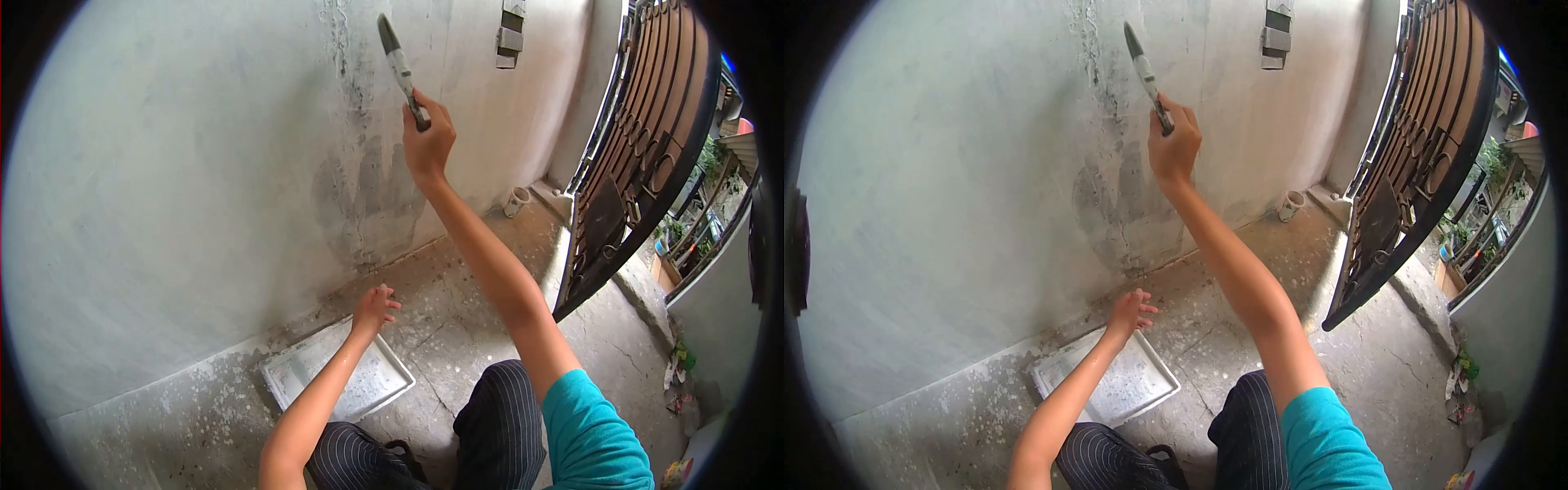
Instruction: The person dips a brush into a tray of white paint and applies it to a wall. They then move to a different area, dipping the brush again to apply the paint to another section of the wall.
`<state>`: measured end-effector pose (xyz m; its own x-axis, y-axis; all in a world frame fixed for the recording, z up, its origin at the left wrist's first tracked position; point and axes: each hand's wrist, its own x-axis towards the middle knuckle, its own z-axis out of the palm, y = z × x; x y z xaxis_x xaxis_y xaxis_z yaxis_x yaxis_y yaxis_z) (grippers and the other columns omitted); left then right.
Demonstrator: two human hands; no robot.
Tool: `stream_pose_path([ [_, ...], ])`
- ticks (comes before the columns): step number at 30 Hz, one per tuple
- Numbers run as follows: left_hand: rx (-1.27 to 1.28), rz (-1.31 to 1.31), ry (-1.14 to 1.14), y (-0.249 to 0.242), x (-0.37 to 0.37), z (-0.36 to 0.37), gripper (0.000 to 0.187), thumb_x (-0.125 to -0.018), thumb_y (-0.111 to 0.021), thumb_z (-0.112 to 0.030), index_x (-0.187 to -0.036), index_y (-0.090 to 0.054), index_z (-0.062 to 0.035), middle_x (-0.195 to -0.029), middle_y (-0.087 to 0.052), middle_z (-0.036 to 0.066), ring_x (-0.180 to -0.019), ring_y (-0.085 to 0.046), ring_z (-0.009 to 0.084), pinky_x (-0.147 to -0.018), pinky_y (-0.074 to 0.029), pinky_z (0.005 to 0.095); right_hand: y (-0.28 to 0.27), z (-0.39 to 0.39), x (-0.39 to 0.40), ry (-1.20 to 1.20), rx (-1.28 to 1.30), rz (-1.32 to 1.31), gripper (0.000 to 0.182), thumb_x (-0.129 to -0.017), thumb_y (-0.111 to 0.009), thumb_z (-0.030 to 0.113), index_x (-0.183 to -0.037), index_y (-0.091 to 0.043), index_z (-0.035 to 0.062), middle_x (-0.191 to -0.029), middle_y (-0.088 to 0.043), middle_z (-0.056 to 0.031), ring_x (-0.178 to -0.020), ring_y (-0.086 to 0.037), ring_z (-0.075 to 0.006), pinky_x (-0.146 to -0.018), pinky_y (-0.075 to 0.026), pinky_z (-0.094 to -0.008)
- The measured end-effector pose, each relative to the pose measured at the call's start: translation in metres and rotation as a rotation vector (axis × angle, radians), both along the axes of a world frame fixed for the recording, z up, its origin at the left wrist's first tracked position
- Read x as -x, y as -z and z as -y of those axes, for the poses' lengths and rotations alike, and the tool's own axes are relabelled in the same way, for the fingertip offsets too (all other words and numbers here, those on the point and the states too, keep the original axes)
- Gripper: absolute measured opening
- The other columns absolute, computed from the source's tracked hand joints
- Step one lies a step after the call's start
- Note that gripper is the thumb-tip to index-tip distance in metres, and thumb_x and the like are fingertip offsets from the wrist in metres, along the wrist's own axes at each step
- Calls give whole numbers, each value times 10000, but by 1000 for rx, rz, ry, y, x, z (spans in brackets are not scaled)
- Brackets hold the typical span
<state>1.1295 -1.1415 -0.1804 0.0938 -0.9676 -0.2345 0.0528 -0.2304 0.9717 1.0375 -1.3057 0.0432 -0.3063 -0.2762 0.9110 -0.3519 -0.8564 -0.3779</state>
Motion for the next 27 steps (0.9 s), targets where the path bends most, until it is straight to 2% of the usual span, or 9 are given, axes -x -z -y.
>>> stream_pose_path([
  [4, 15, 5, -20, 2, -3, 0, 452, -910, -402, -398, -1026, -528, 21, -842, -611, 105, -731, -624, 147, -504, -491, 248, 22, 4, -23, -24, -58, -23, 395, -755, -566, -32, -1134, -566, 79, -990, -526, -150, -845, -556, -285, -721, -459, -343],
  [6, -10, 19, -18, 1, -2, -1, 449, -912, -400, -395, -1020, -530, 21, -845, -612, 106, -726, -625, 148, -503, -491, 249, 63, 11, -30, 19, -114, -196, 435, -747, -564, -61, -1152, -573, 100, -994, -505, -146, -789, -553, -250, -682, -457, -314],
  [9, 15, 52, -2, -4, -1, -5, 433, -919, -394, -380, -1010, -538, 18, -839, -616, 107, -717, -627, 148, -507, -494, 250, 131, 7, -25, -19, -160, -269, 473, -754, -532, -76, -1176, -555, 137, -992, -508, -159, -816, -551, -280, -709, -460, -335],
  [14, 13, 108, -15, -10, 1, -7, 417, -926, -388, -366, -1010, -545, 11, -801, -626, 105, -712, -629, 146, -510, -499, 245, 209, -2, 40, -166, -328, -386, 477, -749, -542, -60, -1179, -543, 144, -988, -524, -154, -823, -559, -292, -712, -468, -346],
  [16, -1, 107, 1, -8, 4, -9, 417, -926, -389, -366, -1010, -546, 12, -801, -628, 106, -711, -629, 146, -509, -499, 244, 229, 3, 70, -159, -304, -558, 456, -751, -557, -43, -1167, -548, 145, -968, -532, -138, -816, -562, -287, -708, -468, -335],
  [20, -16, 116, 16, -4, 8, -7, 413, -926, -392, -361, -1005, -550, 12, -792, -631, 104, -705, -626, 145, -516, -499, 241, 219, 2, 96, -139, -323, -515, 441, -746, -578, -32, -1154, -552, 133, -954, -534, -121, -802, -566, -269, -697, -470, -327],
  [22, -26, 117, 24, -5, 10, -4, 415, -925, -391, -364, -1004, -552, 11, -790, -631, 104, -702, -625, 142, -521, -499, 242, 210, 4, 90, -144, -309, -400, 447, -741, -604, -22, -1159, -554, 127, -950, -529, -118, -791, -566, -248, -685, -471, -316],
  [25, -10, 125, 18, -10, 12, -4, 421, -925, -387, -369, -1003, -554, 9, -786, -633, 105, -701, -622, 140, -532, -501, 245, 173, 11, 70, -4, -185, -339, 380, -765, -617, -8, -1133, -568, 73, -926, -542, -115, -759, -569, -207, -654, -469, -283],
  [27, 5, 134, 11, -9, 11, -6, 424, -925, -384, -373, -1004, -554, 8, -784, -635, 106, -701, -621, 139, -538, -502, 247, 138, 12, 53, -27, -178, -262, 398, -765, -625, 6, -1152, -562, 78, -925, -541, -119, -758, -569, -209, -655, -469, -283],
])
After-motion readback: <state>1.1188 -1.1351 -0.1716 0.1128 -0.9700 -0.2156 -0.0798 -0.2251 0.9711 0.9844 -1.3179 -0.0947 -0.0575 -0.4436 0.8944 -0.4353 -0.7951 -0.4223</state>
